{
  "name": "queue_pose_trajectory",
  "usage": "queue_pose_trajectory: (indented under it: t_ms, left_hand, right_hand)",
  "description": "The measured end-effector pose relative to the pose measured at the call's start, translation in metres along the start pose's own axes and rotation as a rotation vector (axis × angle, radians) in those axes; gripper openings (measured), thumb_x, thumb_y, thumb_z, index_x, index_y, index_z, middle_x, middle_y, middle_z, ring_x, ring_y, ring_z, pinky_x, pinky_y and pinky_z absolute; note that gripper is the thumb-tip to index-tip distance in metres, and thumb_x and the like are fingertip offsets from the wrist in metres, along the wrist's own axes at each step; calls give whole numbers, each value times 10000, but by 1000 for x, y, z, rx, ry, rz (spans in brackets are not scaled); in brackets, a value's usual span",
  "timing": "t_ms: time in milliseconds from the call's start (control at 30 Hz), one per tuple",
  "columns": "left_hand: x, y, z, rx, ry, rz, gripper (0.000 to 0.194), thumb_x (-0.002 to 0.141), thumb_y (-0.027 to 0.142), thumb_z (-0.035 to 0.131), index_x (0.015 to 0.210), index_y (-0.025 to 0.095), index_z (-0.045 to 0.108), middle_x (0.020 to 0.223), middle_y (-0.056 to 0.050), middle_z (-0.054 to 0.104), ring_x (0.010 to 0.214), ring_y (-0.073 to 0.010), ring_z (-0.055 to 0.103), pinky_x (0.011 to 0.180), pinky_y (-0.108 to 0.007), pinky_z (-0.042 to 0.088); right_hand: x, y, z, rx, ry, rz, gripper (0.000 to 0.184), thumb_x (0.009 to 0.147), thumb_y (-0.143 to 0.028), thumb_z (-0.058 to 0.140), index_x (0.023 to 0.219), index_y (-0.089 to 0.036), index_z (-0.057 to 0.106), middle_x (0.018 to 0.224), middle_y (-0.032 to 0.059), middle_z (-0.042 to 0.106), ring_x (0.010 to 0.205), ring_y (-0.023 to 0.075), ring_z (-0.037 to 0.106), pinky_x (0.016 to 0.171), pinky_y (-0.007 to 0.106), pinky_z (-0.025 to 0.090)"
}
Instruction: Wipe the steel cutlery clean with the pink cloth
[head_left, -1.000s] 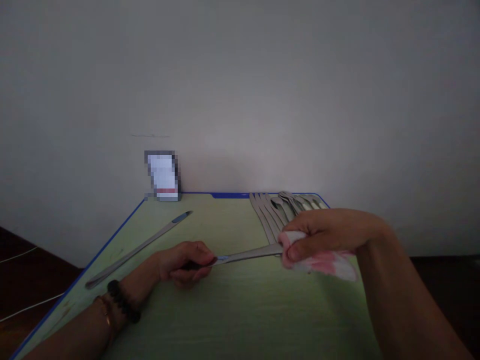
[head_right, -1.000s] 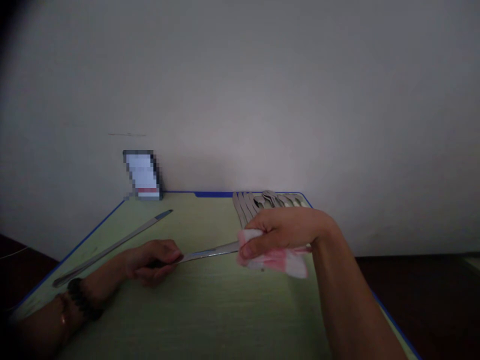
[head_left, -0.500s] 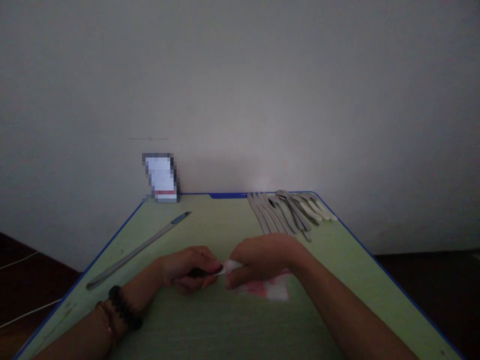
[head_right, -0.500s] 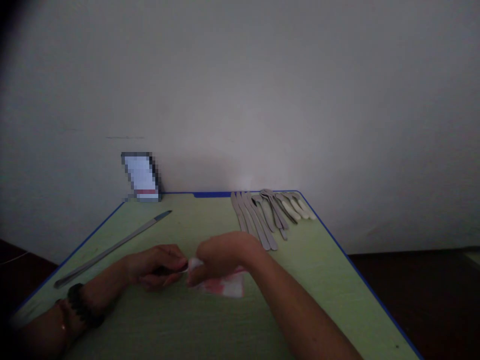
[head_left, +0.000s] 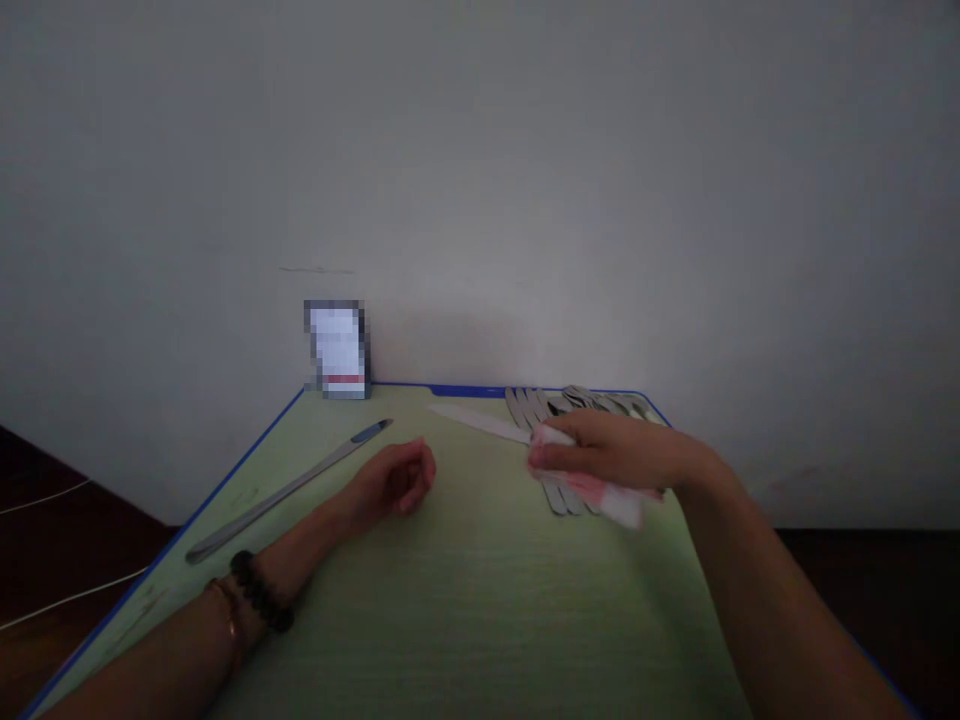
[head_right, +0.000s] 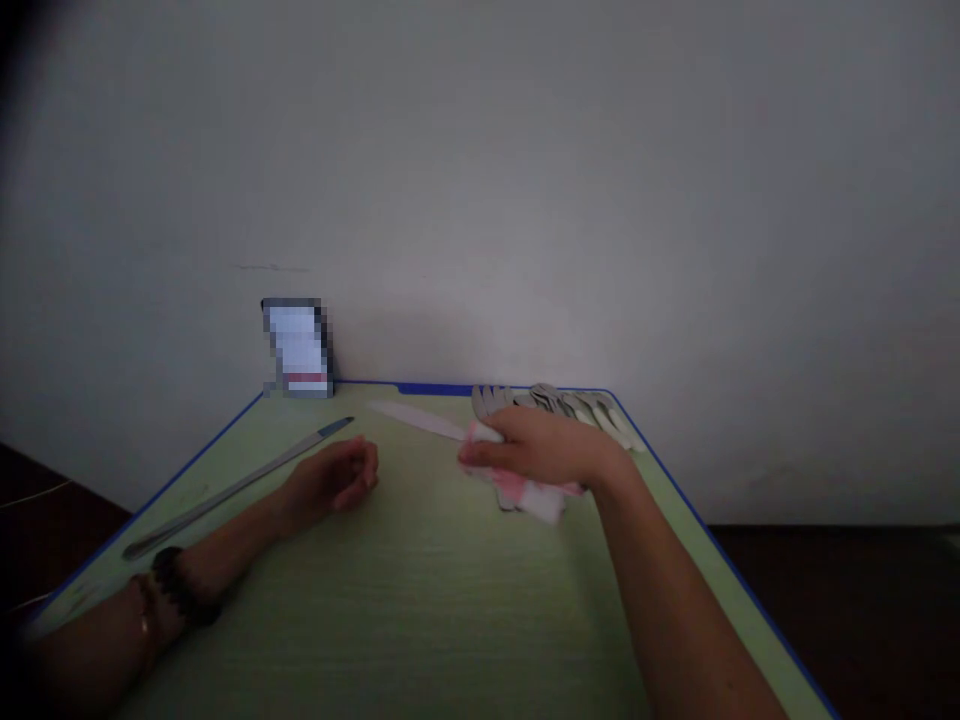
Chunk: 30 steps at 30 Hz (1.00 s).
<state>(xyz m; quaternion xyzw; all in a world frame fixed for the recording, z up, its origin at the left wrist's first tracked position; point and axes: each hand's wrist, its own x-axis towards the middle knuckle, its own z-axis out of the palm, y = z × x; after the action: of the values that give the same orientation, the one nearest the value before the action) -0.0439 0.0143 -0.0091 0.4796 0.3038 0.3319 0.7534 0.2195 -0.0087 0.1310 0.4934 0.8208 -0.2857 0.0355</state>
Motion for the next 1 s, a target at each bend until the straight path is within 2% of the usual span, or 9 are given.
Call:
queue_pose_trajectory:
  t_ms: [133, 200, 300, 400, 467, 533, 667, 800, 1000]
  left_hand:
    - [3, -3, 0, 44, 83, 27, 371, 797, 465, 547, 610, 144, 552, 354, 60, 392, 320, -70, 332, 365, -185, 278]
    - [4, -4, 2, 77, 96, 31, 302, 776, 419, 577, 657, 142, 559, 428, 44, 461, 355, -76, 380, 363, -183, 279]
    - [1, -3, 9, 166, 32, 65, 233, 740, 350, 617, 841, 141, 607, 669, -7, 599, 490, -102, 503, 395, -181, 342]
    - [-5, -1, 19, 412, -86, 138, 236, 777, 316, 601, 926, 137, 637, 795, -39, 640, 571, -104, 520, 495, -194, 406]
    - [-9, -1, 25, 541, -128, 180, 238, 823, 336, 568, 902, 129, 655, 865, -64, 656, 634, -112, 531, 585, -208, 433]
    - [-11, -1, 29, 571, -142, 180, 311, 861, 398, 529, 929, 122, 655, 928, -84, 655, 684, -125, 538, 635, -222, 445]
    - [-10, -1, 28, 514, -185, 130, 469, 856, 567, 492, 914, 116, 607, 804, -61, 626, 617, -118, 512, 568, -220, 430]
    - [-10, -1, 28, 505, -243, 97, 462, 808, 606, 543, 799, 144, 545, 688, 3, 542, 569, -97, 464, 537, -207, 390]
    - [-11, 0, 35, 650, -221, 3, 311, 830, 455, 541, 715, 180, 452, 596, 68, 401, 526, -82, 355, 491, -199, 289]
  right_hand:
    - [13, -7, 8, 105, 157, -145, 362, 896, -473, 421, 784, -170, 584, 726, 16, 576, 691, 147, 517, 628, 244, 375]
    - [24, -11, 19, 237, 261, -199, 374, 917, -472, 376, 786, -172, 557, 705, 8, 557, 672, 137, 512, 635, 240, 388]
    - [42, -20, 39, 495, 383, -193, 428, 931, -529, 287, 813, -189, 520, 620, -16, 514, 568, 128, 473, 566, 238, 391]
    - [57, -29, 56, 716, 546, -210, 417, 915, -559, 311, 875, -198, 515, 712, 3, 547, 644, 135, 505, 603, 235, 423]
    - [65, -34, 66, 881, 618, -192, 429, 894, -592, 338, 932, -200, 509, 735, 8, 550, 644, 136, 512, 582, 233, 431]
    - [71, -38, 77, 1077, 643, -159, 463, 864, -640, 358, 962, -209, 495, 686, -11, 531, 549, 126, 481, 488, 232, 404]
    - [82, -42, 93, 1369, 732, -176, 461, 810, -670, 441, 836, -214, 505, 620, -33, 511, 464, 100, 422, 424, 224, 362]
    - [83, -40, 86, 1533, 817, -209, 406, 780, -616, 545, 776, -210, 548, 620, -31, 536, 514, 104, 468, 467, 223, 379]
    - [71, -21, 47, 1729, 988, -265, 386, 749, -582, 618, 752, -202, 553, 580, -59, 518, 509, 88, 472, 518, 220, 426]
